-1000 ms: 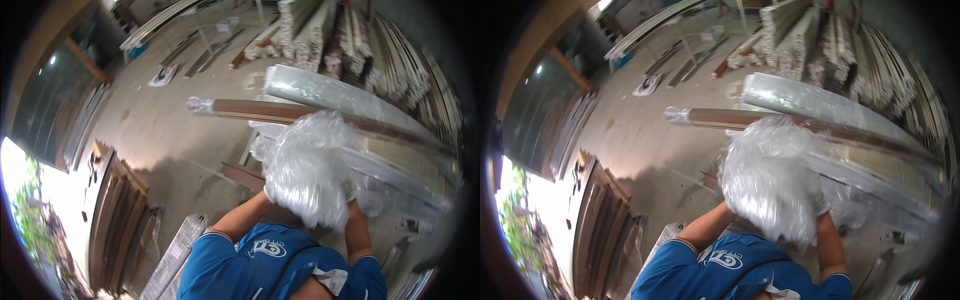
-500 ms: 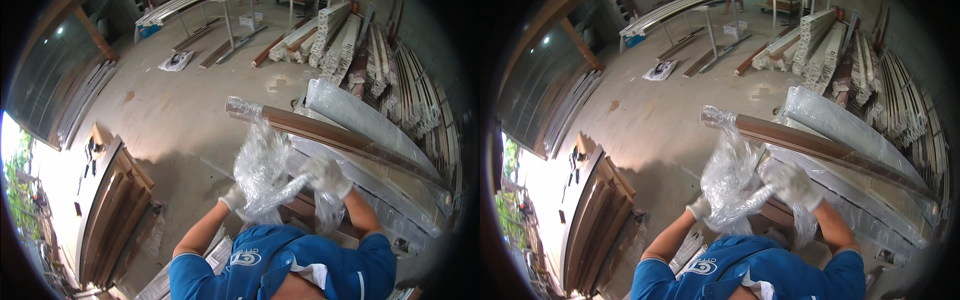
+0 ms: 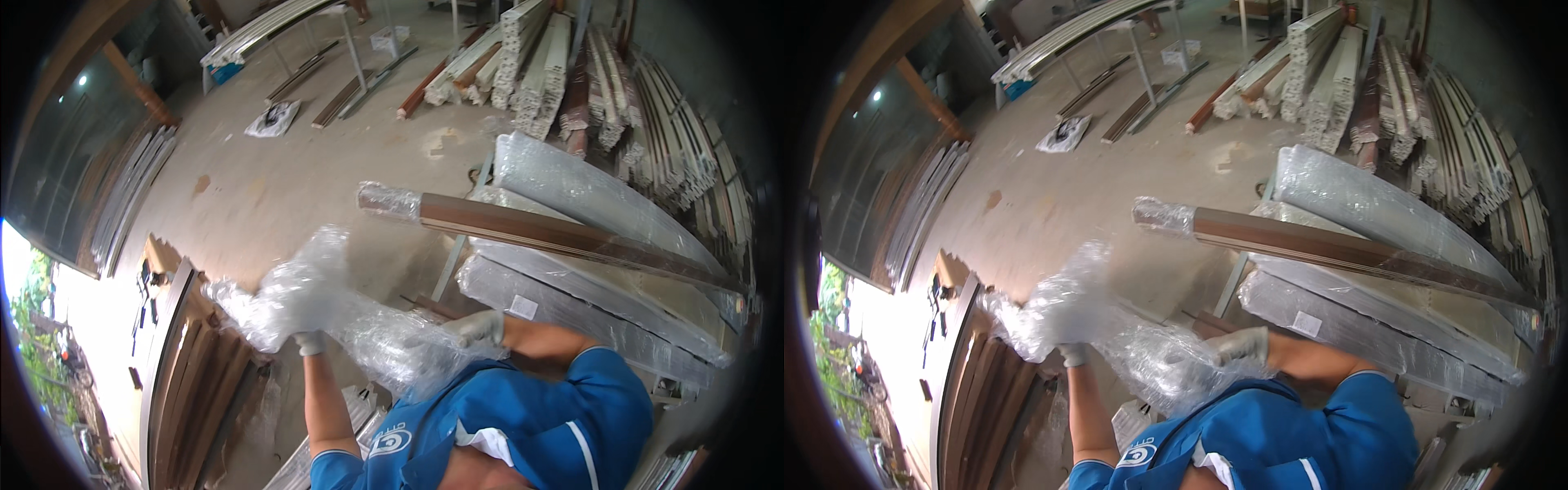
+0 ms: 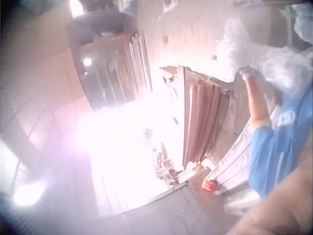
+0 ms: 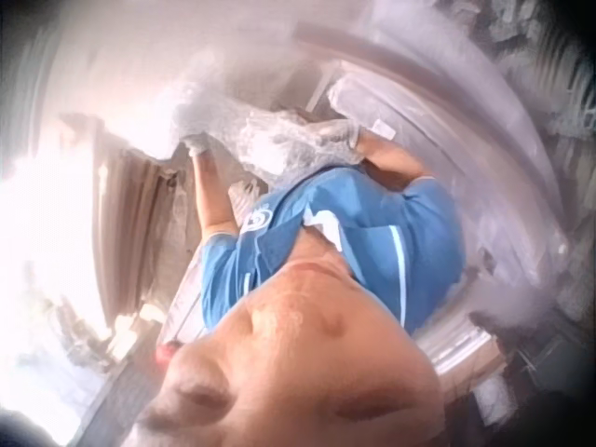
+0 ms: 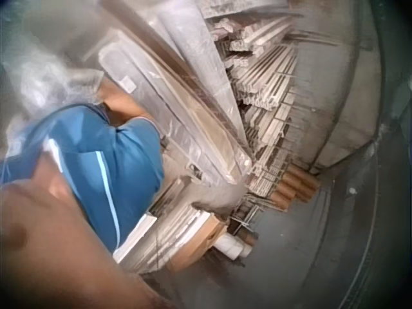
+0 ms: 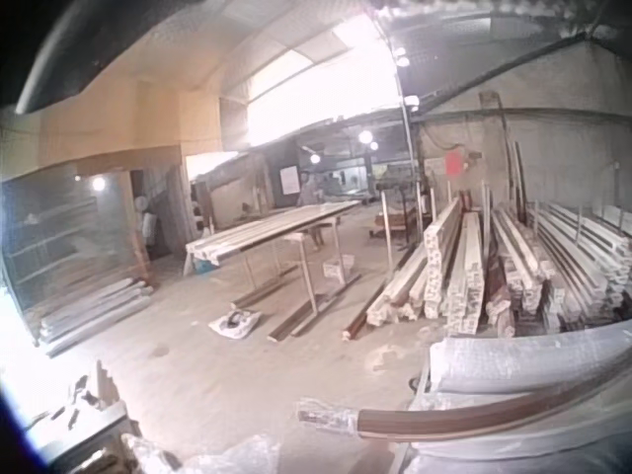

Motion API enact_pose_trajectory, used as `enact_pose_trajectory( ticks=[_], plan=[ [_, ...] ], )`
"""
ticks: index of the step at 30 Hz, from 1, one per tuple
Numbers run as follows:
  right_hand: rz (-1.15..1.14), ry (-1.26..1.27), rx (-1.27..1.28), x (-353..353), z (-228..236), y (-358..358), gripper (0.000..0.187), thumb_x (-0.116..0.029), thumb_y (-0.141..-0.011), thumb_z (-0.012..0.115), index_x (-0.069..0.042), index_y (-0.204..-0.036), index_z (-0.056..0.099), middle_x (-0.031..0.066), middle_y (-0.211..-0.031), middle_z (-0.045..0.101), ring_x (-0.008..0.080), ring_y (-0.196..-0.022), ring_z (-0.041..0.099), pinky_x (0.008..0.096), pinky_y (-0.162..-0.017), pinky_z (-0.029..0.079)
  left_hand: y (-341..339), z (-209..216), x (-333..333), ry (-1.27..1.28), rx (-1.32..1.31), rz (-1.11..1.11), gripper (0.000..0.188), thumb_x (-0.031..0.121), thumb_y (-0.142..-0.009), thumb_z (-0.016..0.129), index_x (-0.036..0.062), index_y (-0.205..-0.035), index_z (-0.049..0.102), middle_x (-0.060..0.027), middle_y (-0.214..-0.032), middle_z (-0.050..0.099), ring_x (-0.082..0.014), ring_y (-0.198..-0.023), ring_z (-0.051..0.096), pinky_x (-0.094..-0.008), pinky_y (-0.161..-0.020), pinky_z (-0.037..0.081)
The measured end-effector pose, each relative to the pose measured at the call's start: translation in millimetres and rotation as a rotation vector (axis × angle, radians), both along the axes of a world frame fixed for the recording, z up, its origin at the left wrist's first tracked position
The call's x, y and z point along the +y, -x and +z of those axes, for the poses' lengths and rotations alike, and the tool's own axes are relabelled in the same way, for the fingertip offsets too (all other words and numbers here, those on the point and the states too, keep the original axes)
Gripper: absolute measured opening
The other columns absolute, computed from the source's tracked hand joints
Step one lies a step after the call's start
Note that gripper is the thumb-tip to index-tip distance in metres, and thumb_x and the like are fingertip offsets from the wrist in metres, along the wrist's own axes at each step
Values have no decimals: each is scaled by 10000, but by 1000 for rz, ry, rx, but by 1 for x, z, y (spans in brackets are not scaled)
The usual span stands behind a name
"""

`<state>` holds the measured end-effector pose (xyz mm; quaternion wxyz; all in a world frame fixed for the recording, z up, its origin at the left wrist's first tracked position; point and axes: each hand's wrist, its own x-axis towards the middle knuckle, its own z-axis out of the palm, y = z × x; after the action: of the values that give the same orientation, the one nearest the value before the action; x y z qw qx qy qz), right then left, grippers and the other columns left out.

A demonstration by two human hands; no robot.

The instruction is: The person measures and cuts long wood planks using a circular saw, then stacks the cut pieces and wraps them in plastic. The person also handles a tape measure and utility knife during the process.

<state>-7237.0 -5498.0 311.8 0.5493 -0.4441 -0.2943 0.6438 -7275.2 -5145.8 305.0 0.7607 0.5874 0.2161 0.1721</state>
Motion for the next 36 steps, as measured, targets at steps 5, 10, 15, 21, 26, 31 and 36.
enact_pose_trajectory(
  ticks=[5,10,15,21,26,31,36],
  plan=[
    [86,74,-1182,13,42,-62,363,-329,-799,770,-164,-1112,688,77,-988,735,267,-967,693,424,-905,499,15,-33,-34,26,144,-303,401,234,-947,618,37,-1295,590,-197,-1372,553,-358,-1287,499,-462,-1070,404],
    [-367,-407,-1503,118,49,-130,412,-535,-881,669,-142,-1002,687,61,-944,694,236,-945,642,385,-893,490,30,-50,-24,-15,213,-452,407,234,-949,616,42,-1306,585,-198,-1378,549,-358,-1292,496,-461,-1074,403],
    [-432,-117,-203,245,9,-105,671,-656,-950,505,-62,-1248,606,120,-1177,646,233,-1127,601,405,-989,470,24,-59,104,-150,262,-231,413,234,-951,614,46,-1317,579,-198,-1384,544,-357,-1296,493,-459,-1079,403],
    [-472,-202,138,393,0,-100,763,-691,-952,418,-55,-1357,532,128,-1317,579,219,-1226,538,390,-1022,459,-27,-50,267,-482,305,-69,421,235,-954,611,52,-1331,573,-199,-1392,539,-357,-1302,489,-457,-1084,401],
    [-360,-217,308,483,5,-130,857,-728,-928,397,-69,-1475,423,118,-1432,517,232,-1286,515,388,-1037,473,-70,-44,335,-841,392,-139,427,235,-956,609,57,-1342,567,-200,-1398,534,-356,-1307,486,-455,-1089,401],
    [-568,-208,523,512,27,-165,839,-627,-904,612,-67,-1483,378,93,-1407,524,194,-1239,542,376,-949,522,-122,-48,357,-1169,408,-324,434,235,-958,607,62,-1353,562,-201,-1404,530,-356,-1312,483,-453,-1094,400],
    [-940,-312,487,531,30,-253,622,-333,-874,783,-58,-1373,535,78,-1274,634,185,-1150,611,357,-978,512,-223,-50,358,-1388,253,-620,440,235,-960,605,67,-1364,557,-201,-1410,525,-355,-1316,480,-451,-1098,399]
  ],
)
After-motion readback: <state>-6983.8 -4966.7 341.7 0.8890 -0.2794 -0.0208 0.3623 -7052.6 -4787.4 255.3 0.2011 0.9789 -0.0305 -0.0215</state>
